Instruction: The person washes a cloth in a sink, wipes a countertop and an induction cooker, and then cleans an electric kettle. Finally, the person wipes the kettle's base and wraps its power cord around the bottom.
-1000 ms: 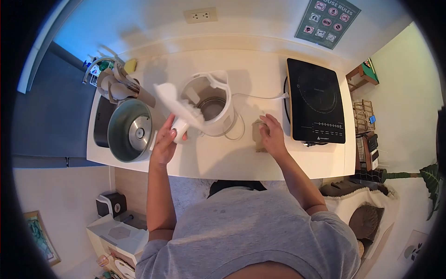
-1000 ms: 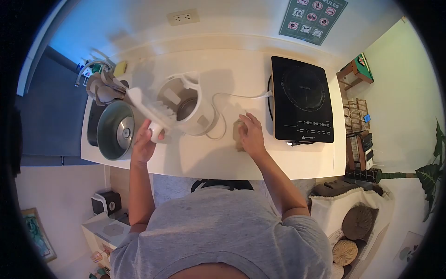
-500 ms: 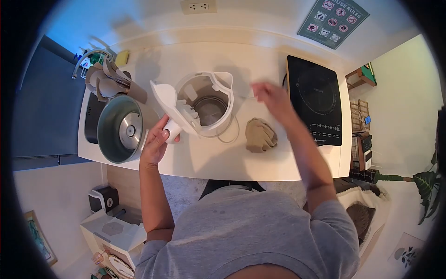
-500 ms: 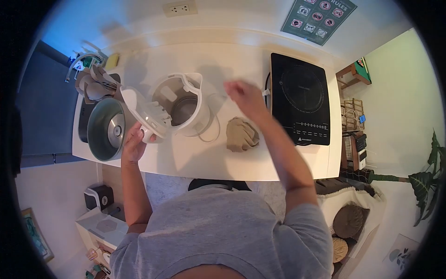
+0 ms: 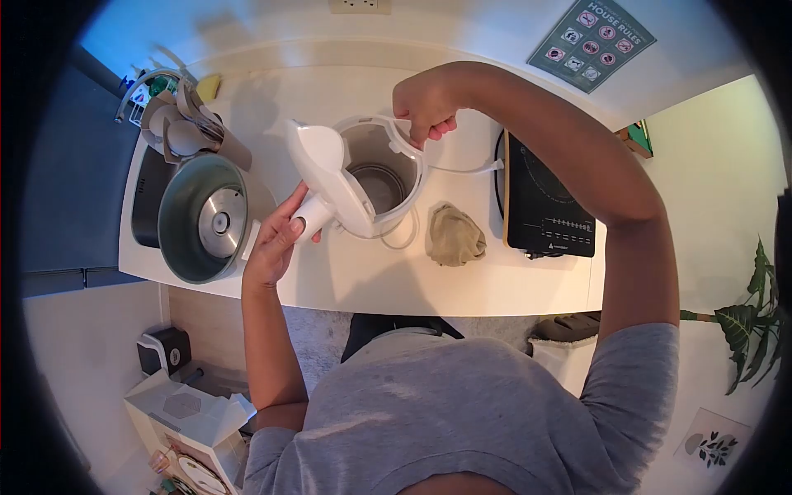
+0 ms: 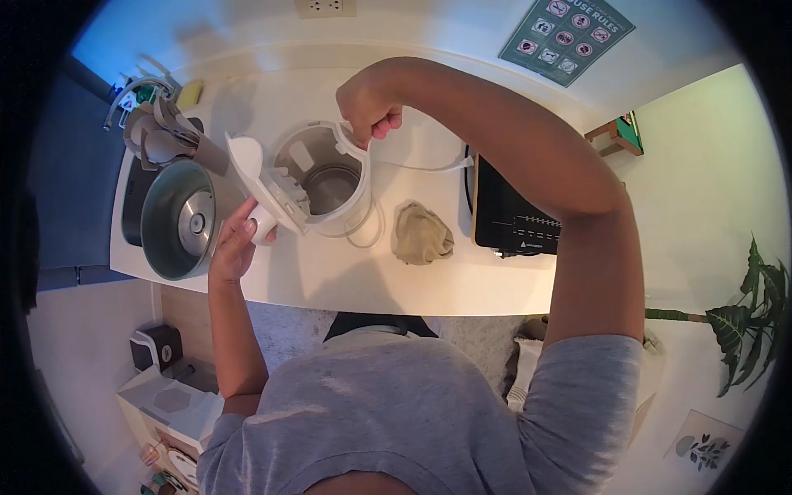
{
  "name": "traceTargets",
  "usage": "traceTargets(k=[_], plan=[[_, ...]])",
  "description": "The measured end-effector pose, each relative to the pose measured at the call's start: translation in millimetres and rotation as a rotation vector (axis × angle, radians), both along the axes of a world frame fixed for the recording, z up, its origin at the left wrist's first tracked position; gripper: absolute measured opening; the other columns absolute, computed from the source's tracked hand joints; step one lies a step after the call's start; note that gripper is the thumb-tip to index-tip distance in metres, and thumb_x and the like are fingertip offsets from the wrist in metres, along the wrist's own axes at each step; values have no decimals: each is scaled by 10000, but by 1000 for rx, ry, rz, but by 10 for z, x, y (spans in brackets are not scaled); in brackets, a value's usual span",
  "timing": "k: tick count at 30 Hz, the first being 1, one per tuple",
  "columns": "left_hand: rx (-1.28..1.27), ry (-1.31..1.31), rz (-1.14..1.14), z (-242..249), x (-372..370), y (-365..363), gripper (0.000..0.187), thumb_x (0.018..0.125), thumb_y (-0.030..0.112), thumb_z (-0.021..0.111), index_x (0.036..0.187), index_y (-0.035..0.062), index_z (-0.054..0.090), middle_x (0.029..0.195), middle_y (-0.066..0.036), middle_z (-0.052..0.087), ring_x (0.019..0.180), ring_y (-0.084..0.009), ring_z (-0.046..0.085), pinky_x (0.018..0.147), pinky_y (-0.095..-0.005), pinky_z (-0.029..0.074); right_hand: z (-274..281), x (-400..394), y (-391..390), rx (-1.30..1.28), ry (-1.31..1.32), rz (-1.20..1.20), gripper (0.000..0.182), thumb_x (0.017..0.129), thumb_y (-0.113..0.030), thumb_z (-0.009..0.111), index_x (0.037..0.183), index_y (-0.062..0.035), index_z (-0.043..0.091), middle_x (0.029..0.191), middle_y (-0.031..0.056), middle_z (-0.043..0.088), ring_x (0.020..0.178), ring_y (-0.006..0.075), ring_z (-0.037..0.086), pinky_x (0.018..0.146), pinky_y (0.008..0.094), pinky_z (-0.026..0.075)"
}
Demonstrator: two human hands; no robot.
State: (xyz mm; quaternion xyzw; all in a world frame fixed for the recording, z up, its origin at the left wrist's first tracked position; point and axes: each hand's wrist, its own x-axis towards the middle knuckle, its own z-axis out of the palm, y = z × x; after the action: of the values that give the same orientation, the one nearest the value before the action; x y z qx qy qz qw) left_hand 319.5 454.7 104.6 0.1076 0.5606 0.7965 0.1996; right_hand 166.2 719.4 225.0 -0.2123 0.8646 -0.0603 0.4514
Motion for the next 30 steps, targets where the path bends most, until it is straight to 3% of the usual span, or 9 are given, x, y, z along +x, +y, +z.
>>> traceTargets(k=[4,9,16,18,22,24,26,29,30], plan=[[12,2,-12,-28,-9,-17,787,810,355,651,1396,-34,297,1184,-90,558,803,-153,516,778,-282,407,-67,81,-68,89,134,123,219,705,-173,717,704,7,592,643,125,609,534,233,574,528,355,478],[24,2,-34,-15,-9,-18,763,822,327,641,1397,-33,293,1227,-101,535,834,-152,512,776,-288,411,-169,301,111,-216,658,314,85,765,-96,618,784,-14,614,725,178,629,759,346,628,682,411,496],[25,12,21,-31,56,26,754,827,317,636,1399,-33,290,1295,-118,488,850,-152,510,775,-286,415,-549,445,335,-520,997,203,110,816,-103,541,896,-55,600,666,138,612,622,325,598,607,392,491],[11,-4,30,-43,67,13,754,828,318,636,1400,-31,290,1297,-118,486,857,-151,511,779,-285,415,-595,472,387,-833,1021,-198,266,856,-252,536,737,-24,602,714,156,628,624,314,617,634,404,495],[-2,27,72,-55,134,62,788,839,357,623,1422,-11,243,1282,-117,487,867,-150,515,801,-285,414,-708,765,674,-650,782,-717,545,905,-504,472,697,-12,582,641,154,590,593,304,600,568,378,453],[-29,46,110,-34,224,141,813,842,384,619,1432,-4,217,1267,-115,494,867,-149,516,810,-287,413,-1048,1154,749,-459,651,-708,455,874,-488,519,832,-49,632,777,158,622,773,299,621,694,376,470],[-13,79,205,-56,341,241,906,830,471,620,1446,1,153,1222,-104,511,878,-152,524,833,-306,425,-1997,1658,833,-374,1108,-398,412,845,-439,568,1050,-85,624,1035,172,610,1022,324,563,882,408,427],[-50,194,243,-165,504,385,1007,790,557,627,1450,-2,111,1173,-81,524,881,-151,534,871,-338,426,-2273,2412,650,-271,1191,-348,459,833,-321,604,1219,-80,541,1240,167,523,1174,352,467,997,439,350],[3,221,233,-206,523,431,962,794,422,701,1446,-5,137,1081,-65,553,833,-140,555,828,-322,463,-2442,2417,672,-274,1189,-372,459,833,-321,604,1219,-80,541,1240,167,523,1174,352,467,997,439,350]])
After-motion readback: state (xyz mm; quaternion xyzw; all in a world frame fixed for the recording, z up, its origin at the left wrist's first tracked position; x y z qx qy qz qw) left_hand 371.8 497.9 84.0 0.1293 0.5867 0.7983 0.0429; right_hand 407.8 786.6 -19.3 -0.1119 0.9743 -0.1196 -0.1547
